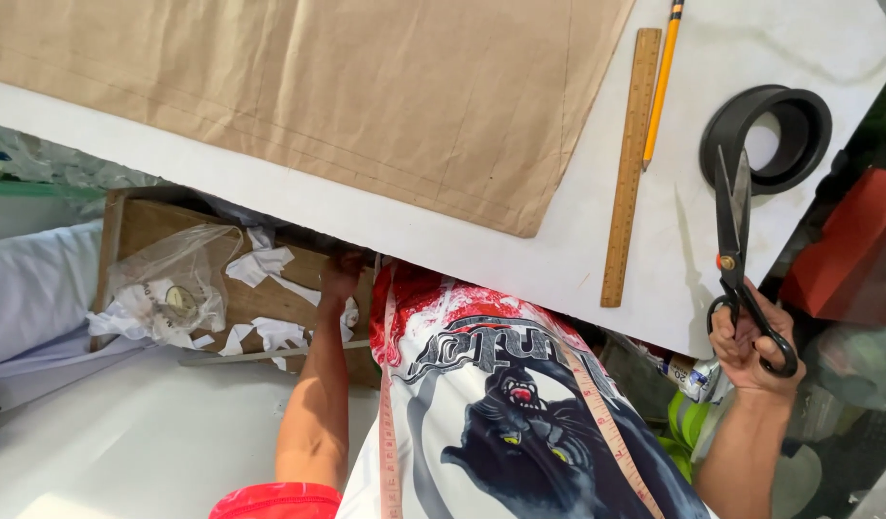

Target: The person uses shears to cut a large piece of beige fabric laid on a white table, following pencil lines. The person holds the fabric with the left hand while cutting with the right hand, occasionally adjusting the fabric's position.

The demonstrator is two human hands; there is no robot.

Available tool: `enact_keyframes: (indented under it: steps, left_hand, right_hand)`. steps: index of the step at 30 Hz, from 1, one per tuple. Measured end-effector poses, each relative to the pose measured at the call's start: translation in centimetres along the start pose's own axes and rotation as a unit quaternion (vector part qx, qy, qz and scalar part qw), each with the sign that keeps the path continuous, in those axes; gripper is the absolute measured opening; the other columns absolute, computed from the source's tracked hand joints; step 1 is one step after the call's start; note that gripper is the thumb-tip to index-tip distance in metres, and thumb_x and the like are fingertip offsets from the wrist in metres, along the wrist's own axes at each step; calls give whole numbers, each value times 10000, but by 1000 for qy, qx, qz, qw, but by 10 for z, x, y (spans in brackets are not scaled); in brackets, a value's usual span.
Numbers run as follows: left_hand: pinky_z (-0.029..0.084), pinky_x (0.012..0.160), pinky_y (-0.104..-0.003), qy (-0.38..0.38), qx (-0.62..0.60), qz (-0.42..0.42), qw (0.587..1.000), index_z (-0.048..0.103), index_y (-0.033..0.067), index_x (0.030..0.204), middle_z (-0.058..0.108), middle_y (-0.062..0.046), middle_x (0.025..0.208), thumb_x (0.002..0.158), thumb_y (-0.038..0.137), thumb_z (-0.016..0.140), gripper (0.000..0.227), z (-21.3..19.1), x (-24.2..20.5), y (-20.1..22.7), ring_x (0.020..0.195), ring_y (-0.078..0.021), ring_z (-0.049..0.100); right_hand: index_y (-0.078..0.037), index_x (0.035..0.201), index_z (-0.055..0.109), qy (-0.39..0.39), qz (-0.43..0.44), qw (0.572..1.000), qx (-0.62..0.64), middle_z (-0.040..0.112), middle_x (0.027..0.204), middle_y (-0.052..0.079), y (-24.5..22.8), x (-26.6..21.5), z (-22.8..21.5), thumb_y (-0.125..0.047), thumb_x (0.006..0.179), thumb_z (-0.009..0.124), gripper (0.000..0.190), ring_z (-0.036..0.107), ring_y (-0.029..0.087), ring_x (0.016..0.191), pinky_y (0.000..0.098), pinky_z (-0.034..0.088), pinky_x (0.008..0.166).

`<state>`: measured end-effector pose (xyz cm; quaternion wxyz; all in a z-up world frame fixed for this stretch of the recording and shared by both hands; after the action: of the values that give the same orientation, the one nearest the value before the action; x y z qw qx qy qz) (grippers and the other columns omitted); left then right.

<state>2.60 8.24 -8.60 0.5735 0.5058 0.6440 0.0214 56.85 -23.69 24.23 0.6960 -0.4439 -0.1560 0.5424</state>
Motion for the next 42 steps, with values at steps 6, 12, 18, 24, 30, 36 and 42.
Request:
enact_keyframes:
  steps: [6, 12, 18, 24, 30, 36, 42]
  left_hand:
    - [599, 729, -273, 13, 19, 60, 998, 809, 132, 1001, 809, -8, 996, 826, 40, 551, 325, 2, 8, 13, 902, -142, 769]
    - [612, 733, -270, -5, -89, -126, 988, 748, 37, 1140, 789, -82, 1074, 866, 68, 641, 295, 15, -47, 11, 852, -193, 748]
    - [548, 728, -269, 47, -88, -143, 985, 771, 79, 1120, 794, -75, 1061, 824, 90, 634, 326, 21, -70, -32, 852, -156, 713]
    - [497, 775, -306, 139, -9, -88, 986, 799, 168, 1077, 789, -24, 978, 828, 161, 501, 389, 0, -91, -5, 829, -183, 673]
    - [506, 697, -311, 420, -63, 95, 900, 753, 119, 978, 726, -20, 896, 941, 72, 627, 140, -44, -143, 72, 810, -154, 643]
    - [409, 837, -434, 496, 33, 321, 806, 546, 48, 896, 549, -73, 871, 1016, 87, 610, 141, -63, -228, 245, 841, -256, 518]
    - [337, 894, -390, 395, 44, 476, 784, 610, 96, 923, 605, -37, 876, 937, 154, 656, 74, -32, -248, 338, 862, -212, 564]
  right_hand:
    - [20, 1592, 380, -47, 33, 998, -6, 528, 828, 205, -1, 5, 8, -176, 905, 794, 826, 398, 141, 651, 174, 289, 486]
    - [38, 1527, 460, -18, 107, 988, -106, 557, 760, 156, 1, 5, -6, -251, 785, 845, 884, 439, 106, 614, 163, 297, 471]
    - [71, 1516, 464, -42, 144, 983, -107, 597, 814, 197, 0, 10, -15, -219, 788, 858, 877, 476, 85, 623, 149, 365, 522]
    - [109, 1511, 459, -51, 156, 982, -96, 618, 809, 247, -6, 19, -18, -175, 785, 859, 876, 562, 140, 734, 159, 395, 561]
    - [100, 1495, 483, -71, 179, 957, -216, 759, 864, 111, -11, 34, -12, -142, 798, 703, 770, 671, 55, 774, 100, 414, 559]
    - [153, 1489, 418, -100, 175, 974, -103, 613, 724, 119, -18, 42, 16, -506, 999, 796, 904, 511, 38, 723, 105, 308, 499]
    - [75, 1461, 522, -81, 143, 972, -169, 640, 793, 81, -18, 43, 15, -262, 726, 851, 874, 541, 146, 710, 175, 347, 525]
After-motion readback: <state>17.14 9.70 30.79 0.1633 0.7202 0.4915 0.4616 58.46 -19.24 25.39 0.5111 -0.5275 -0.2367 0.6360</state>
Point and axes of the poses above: each hand's wrist, its own x-axis towards the middle knuckle, its own z-axis out of the palm, y = z × x, the point moved 6 cm from there along x, towards the middle knuckle
